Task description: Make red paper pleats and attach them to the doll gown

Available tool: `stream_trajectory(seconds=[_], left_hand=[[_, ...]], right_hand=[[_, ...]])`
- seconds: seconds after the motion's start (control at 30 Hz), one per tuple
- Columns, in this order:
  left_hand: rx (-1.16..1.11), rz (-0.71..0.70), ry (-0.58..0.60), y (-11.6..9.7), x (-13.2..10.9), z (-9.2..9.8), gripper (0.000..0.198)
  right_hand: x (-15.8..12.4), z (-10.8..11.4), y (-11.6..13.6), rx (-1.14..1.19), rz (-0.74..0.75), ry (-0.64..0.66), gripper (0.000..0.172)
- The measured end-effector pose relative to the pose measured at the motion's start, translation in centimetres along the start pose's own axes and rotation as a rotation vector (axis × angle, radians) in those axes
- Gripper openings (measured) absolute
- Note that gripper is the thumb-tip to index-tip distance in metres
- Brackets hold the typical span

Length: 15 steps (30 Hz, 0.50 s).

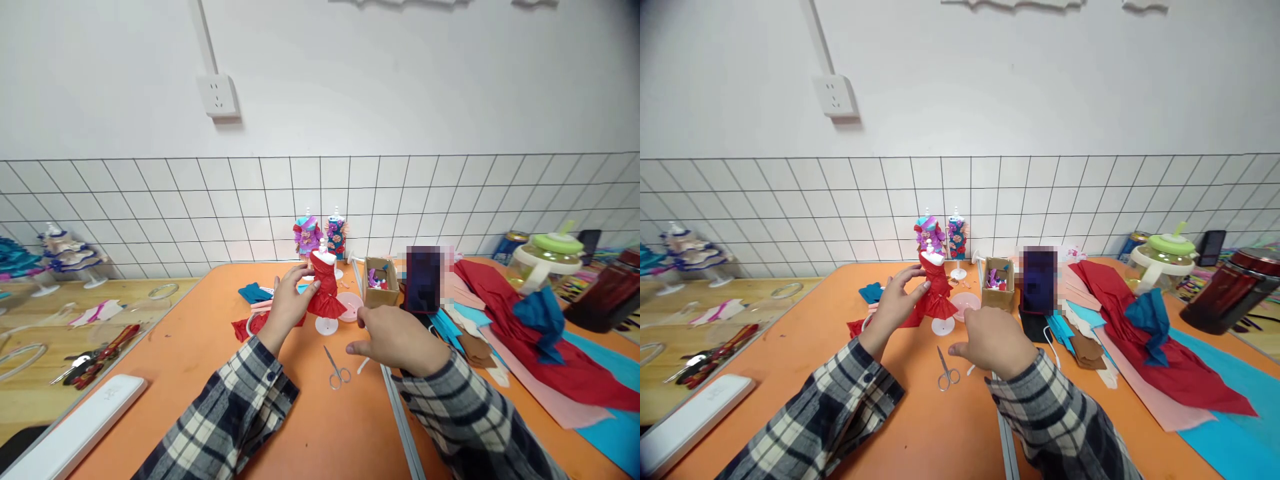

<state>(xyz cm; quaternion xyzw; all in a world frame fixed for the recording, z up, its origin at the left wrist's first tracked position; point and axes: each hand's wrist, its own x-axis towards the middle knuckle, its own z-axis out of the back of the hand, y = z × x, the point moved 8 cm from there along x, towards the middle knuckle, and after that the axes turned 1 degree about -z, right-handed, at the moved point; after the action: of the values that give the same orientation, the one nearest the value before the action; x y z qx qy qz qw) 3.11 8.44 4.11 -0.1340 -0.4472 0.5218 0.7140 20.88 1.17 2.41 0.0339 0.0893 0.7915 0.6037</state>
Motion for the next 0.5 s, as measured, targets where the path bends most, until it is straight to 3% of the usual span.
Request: stream_trajectory(seconds=[0.17,0.23,0.33,0.4,0.5], left_hand=[[-0.055,0.023,-0.007,0.4,-1.0,0.9,0.046],[-0.056,0.019,-0.097,1.5,-2.6,2.5,0.048],[0.053,-0.051,-0.211,4.4,-5.5,5.7,0.03],[0.196,-0.12,-0.184,6.9,-6.9,7.5,0.02],[0.354,-0.172,0.008,10.8,-7.7,8.5,0.021]], right_hand=[[-0.2,-4.3,4.5,-0.122,0.182,0.208,0.028],[0.4,-6.0,5.8,-0.132,0.237,0.188,0.031],[1.0,-7.4,6.7,-0.122,0.272,0.094,0.032],[1.2,-8.3,6.6,-0.125,0.256,0.095,0.034],[1.2,-9.1,6.5,-0.121,0.221,0.118,0.035]])
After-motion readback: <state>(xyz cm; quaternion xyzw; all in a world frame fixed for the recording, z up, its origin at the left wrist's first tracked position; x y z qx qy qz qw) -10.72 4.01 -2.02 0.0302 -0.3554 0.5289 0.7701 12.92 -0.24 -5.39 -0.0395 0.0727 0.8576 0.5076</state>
